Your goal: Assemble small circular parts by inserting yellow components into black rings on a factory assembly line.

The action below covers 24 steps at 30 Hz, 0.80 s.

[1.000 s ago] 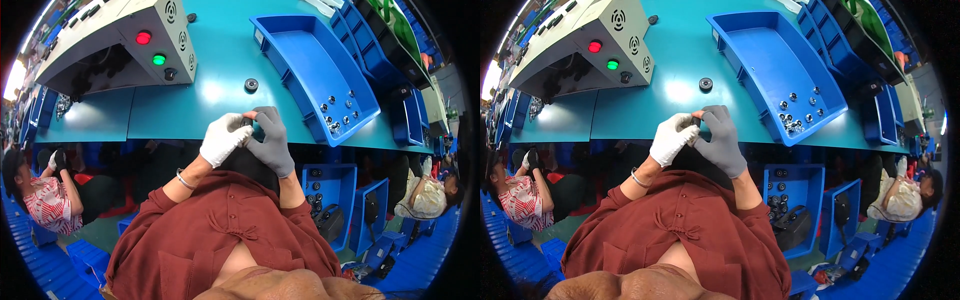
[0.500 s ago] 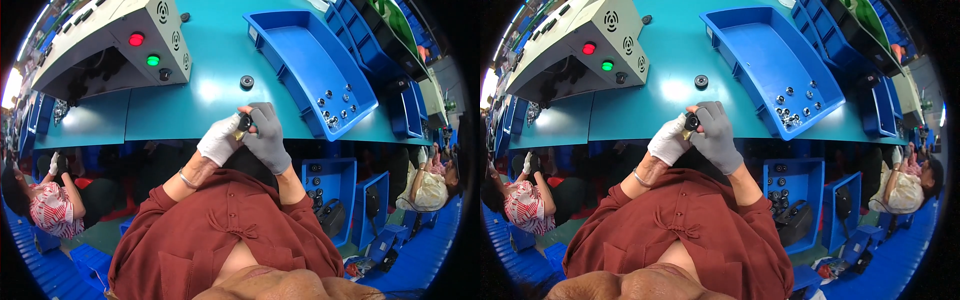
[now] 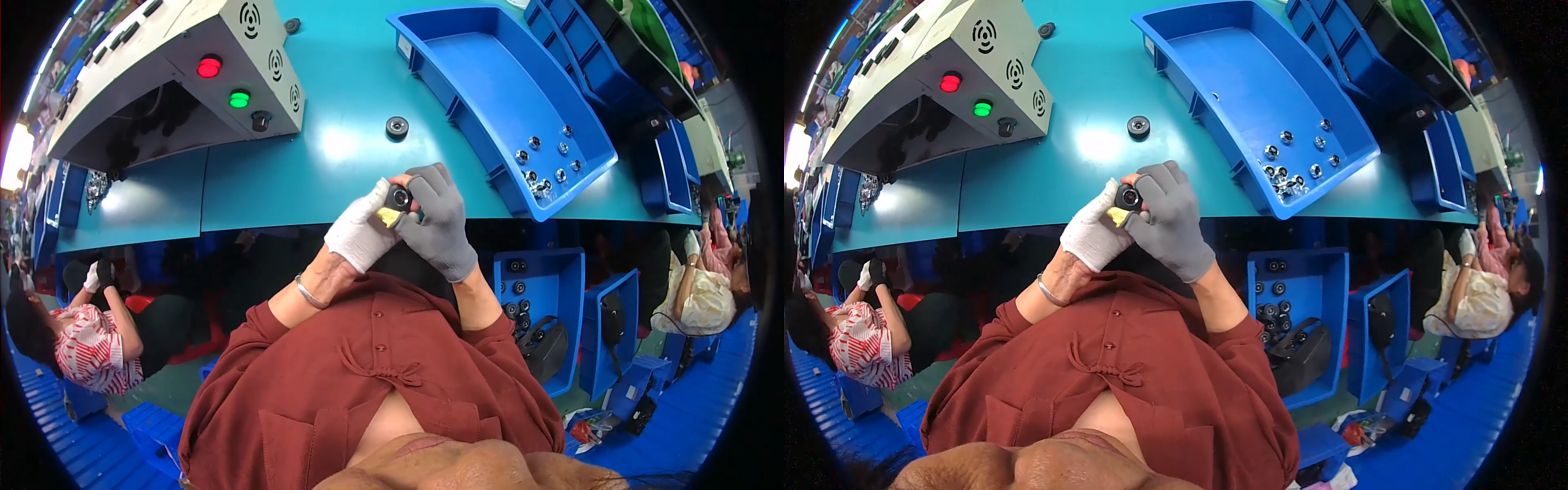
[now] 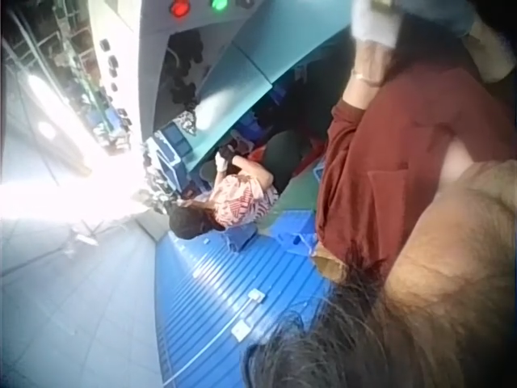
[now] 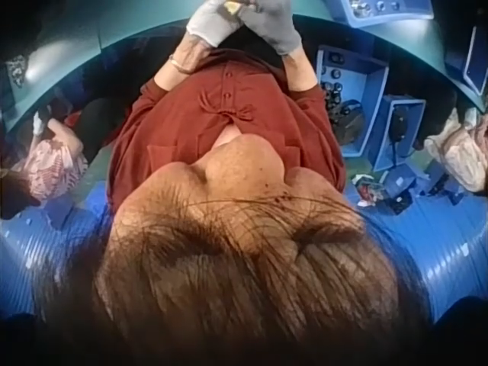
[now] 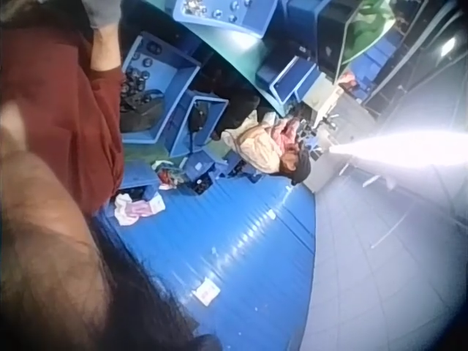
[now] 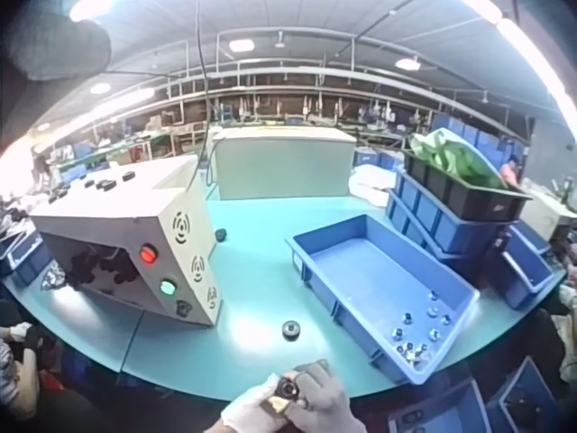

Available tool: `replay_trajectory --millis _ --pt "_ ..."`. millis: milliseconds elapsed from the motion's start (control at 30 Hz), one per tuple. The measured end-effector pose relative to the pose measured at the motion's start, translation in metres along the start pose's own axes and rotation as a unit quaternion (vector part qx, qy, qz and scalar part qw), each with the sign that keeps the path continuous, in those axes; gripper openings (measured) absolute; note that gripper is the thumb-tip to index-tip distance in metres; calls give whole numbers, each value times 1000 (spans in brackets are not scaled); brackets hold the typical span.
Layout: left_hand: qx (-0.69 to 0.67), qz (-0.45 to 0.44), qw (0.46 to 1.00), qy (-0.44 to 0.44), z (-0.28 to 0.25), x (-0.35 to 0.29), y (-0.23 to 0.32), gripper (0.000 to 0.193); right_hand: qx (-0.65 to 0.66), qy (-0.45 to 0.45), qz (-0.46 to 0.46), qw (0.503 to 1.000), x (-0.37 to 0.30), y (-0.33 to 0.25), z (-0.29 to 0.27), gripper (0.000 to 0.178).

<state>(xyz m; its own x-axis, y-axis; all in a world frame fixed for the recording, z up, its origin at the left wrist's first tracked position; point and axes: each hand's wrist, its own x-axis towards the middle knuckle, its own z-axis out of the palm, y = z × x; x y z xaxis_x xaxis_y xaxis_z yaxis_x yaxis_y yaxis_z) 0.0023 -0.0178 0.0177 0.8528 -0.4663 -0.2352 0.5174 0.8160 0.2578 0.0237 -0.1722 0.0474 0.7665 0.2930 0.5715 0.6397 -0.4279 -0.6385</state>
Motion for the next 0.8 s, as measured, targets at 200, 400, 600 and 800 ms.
replay_trajectory --millis 200,400,600,800 --pt "74 7 997 -13 -17 0 0 39 -10 20 -21 1000 -3 0 3 36" --pt "84 30 996 -2 5 -3 -6 42 -31 21 -30 999 -5 7 3 37" --pt "52 30 998 0 -10 1 -7 42 -3 50 2 999 -8 3 2 39" --pt "36 25 998 33 -5 0 -5 43 27 32 0 999 -9 3 2 43"
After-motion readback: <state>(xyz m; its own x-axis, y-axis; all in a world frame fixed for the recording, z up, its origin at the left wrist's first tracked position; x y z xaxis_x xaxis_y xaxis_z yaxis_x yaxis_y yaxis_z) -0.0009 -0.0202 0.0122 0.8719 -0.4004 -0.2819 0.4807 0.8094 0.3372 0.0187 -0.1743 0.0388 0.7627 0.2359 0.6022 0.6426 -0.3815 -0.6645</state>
